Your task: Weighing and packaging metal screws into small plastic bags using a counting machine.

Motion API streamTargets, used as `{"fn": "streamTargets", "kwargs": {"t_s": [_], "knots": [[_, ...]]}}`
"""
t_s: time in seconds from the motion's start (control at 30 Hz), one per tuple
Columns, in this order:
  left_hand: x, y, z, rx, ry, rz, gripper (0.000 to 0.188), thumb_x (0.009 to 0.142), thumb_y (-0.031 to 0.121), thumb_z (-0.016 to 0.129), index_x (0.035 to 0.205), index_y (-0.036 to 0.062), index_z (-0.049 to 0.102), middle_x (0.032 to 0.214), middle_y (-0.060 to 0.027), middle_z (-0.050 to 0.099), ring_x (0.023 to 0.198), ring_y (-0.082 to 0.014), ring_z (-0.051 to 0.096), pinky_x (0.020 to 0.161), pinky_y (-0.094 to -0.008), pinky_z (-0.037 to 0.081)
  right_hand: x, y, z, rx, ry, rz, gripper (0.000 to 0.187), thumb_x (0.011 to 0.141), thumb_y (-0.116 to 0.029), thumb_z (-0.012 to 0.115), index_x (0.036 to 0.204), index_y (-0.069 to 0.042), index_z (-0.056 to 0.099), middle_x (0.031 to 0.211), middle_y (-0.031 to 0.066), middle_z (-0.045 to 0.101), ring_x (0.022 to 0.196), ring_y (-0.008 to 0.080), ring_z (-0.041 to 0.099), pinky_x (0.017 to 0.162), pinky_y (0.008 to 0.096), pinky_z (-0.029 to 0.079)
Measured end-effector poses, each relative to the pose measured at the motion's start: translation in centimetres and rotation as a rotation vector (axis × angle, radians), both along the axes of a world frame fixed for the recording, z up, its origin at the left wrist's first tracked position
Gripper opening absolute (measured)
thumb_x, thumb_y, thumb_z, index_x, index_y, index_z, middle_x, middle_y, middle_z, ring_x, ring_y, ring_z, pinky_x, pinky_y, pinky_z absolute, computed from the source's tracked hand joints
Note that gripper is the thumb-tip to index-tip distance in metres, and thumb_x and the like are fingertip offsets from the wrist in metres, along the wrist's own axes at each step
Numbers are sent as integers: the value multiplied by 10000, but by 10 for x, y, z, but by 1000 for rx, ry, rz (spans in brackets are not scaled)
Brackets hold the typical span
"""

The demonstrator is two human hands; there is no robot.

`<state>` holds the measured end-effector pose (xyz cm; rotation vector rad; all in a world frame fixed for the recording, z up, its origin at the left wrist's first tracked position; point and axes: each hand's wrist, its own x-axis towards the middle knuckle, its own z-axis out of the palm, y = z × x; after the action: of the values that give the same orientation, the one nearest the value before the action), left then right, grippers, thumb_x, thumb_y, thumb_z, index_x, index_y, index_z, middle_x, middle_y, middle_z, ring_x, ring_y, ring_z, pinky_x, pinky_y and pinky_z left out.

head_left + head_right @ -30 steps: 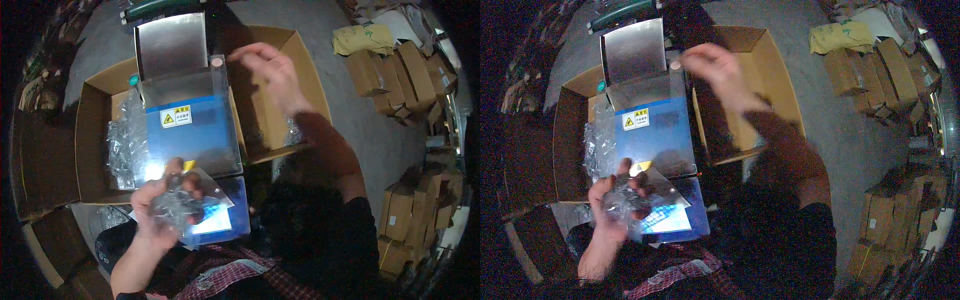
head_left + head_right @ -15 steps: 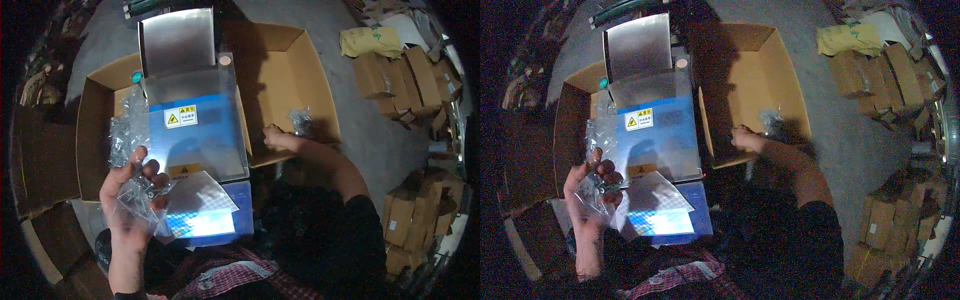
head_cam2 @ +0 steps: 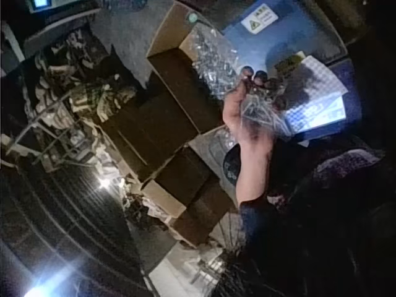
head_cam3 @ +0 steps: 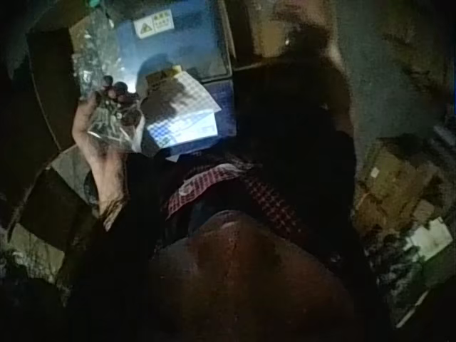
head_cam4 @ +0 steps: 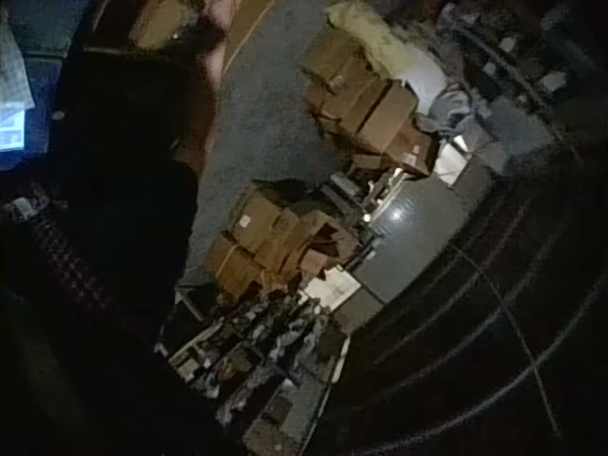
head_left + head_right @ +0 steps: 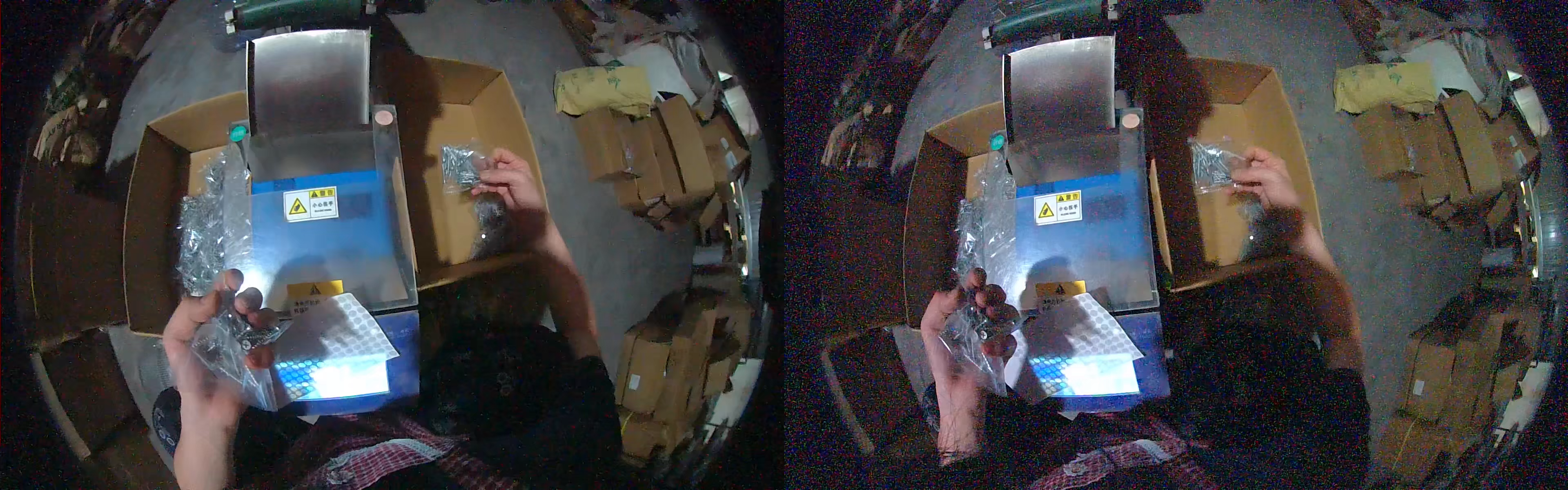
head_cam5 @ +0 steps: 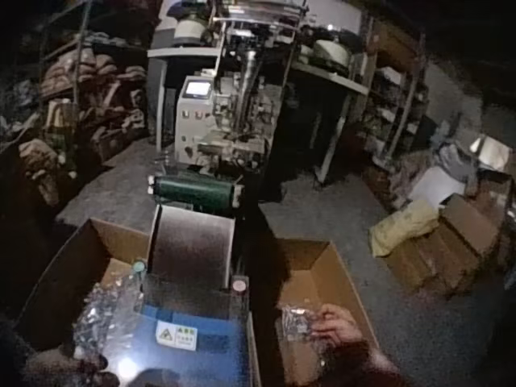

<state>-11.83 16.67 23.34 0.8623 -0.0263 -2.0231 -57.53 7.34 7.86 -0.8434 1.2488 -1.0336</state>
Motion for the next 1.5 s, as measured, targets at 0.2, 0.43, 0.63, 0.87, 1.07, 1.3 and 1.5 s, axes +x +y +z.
{"fn": "streamTargets", "kwargs": {"t_s": [0.2, 0.43, 0.63, 0.87, 1.07, 1.3, 1.5], "knots": [[-2, 0, 1, 26, -25, -37, 254, 872, 252, 554, 1051, 72, 538, 889, -48, 566, 828, -187, 560, 530, -323, 486, 52, -5, 55, -295, -231, 89, 126, 804, 21, 606, 885, -43, 533, 900, 95, 612, 827, 226, 659, 771, 404, 590], [-4, 0, -3, 41, -47, -53, 238, 867, 244, 563, 1020, 63, 553, 910, -54, 574, 841, -187, 551, 542, -328, 491, 124, -26, 93, -198, -235, 253, 148, 873, -32, 574, 1016, -1, 558, 1058, 118, 616, 951, 241, 651, 854, 396, 569], [-4, -1, -3, -13, -27, -85, 258, 864, 246, 570, 1053, 72, 558, 925, -57, 578, 844, -188, 564, 545, -330, 495, -16, -63, -53, -213, 781, 148, 347, 877, -156, 602, 1192, -20, 547, 1244, 178, 582, 1118, 294, 593, 962, 400, 485], [1, -1, -8, 34, -244, 7, 314, 846, 265, 590, 1109, 95, 564, 941, -58, 580, 854, -201, 572, 552, -330, 487, -121, 72, -163, -32, 741, 284, 524, 834, -217, 649, 1309, -62, 493, 1310, 223, 530, 1197, 353, 534, 1015, 471, 431], [4, 1, -4, 29, -169, -14, 255, 841, 234, 587, 1054, 97, 570, 935, -63, 567, 850, -206, 569, 572, -346, 492, -105, 79, -184, 203, -38, 139, 494, 843, -225, 644, 1288, -60, 507, 1269, 216, 554, 1177, 338, 550, 992, 456, 451], [5, -2, -5, 49, -107, 0, 193, 857, 194, 562, 1018, 87, 559, 927, -64, 534, 864, -204, 564, 578, -348, 503, 24, 28, -151, 544, 650, 906, 273, 919, -198, 566, 1084, 17, 595, 1132, 153, 599, 1098, 247, 581, 870, 364, 544], [14, 0, 0, 14, -96, 39, 214, 872, 208, 565, 1038, 74, 560, 933, -71, 544, 849, -202, 582, 589, -346, 515, 14, 12, -100, -387, 161, 533, 318, 817, -60, 566, 1120, 36, 562, 1038, 193, 622, 885, 222, 637, 671, 339, 563]]}}
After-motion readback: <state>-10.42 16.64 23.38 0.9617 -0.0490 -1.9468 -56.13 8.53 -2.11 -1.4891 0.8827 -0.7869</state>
